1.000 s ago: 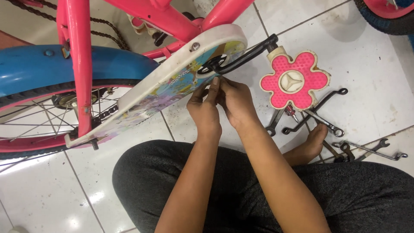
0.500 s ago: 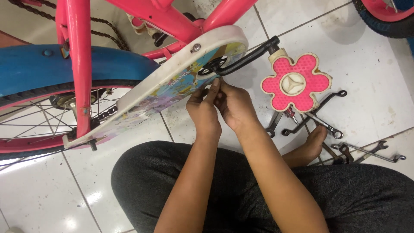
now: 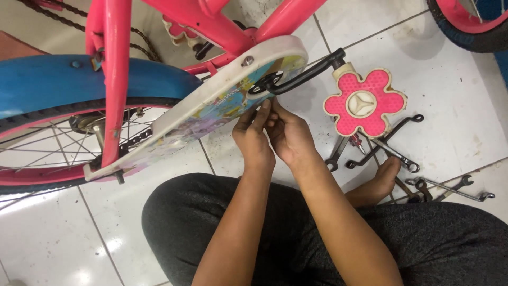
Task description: Tightening a bicycle pedal onto the crank arm using a wrench while sitting on the floor.
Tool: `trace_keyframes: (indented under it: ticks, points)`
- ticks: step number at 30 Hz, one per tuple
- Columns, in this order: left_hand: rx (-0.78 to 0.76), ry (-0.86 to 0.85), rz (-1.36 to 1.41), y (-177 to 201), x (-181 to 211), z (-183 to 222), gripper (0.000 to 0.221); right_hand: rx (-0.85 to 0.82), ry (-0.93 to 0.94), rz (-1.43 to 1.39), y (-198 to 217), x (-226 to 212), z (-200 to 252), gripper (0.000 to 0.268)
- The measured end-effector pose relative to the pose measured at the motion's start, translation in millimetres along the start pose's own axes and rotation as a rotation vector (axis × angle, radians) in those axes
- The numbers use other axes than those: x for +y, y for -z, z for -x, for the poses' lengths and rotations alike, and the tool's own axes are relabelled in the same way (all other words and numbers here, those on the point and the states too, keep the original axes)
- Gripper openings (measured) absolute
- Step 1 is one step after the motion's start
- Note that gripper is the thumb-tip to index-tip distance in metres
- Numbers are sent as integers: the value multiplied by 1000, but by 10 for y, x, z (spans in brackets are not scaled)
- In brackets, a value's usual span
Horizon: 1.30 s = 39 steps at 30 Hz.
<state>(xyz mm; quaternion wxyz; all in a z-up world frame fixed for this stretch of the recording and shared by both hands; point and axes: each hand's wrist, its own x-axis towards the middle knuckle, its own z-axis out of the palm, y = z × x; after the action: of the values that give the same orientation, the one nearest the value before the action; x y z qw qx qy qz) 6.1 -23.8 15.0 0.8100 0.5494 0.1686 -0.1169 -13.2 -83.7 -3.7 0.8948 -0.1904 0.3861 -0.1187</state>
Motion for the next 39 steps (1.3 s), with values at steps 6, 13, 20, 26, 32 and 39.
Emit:
trace_keyframes:
  ticks: [6,13,20,26,32,39]
  points:
    - [1,-19,12,7,56,50,21,-21,10,-15,22,55,-27,17]
    - [15,-19,10,14,26,-2,20,-65,39,13,11,91,-73,17]
    - [13,-24,13,16,44,0,20,-30,134,43,-34,112,12,19]
    - [8,-33,28,27,88,42,20,-1,121,21,-82,118,101,16]
    - [-3,-27,36,19,100,67,20,-57,70,-40,11,139,-31,11]
    - [0,-32,28,10,83,47,19,-85,60,89,-97,48,89,16]
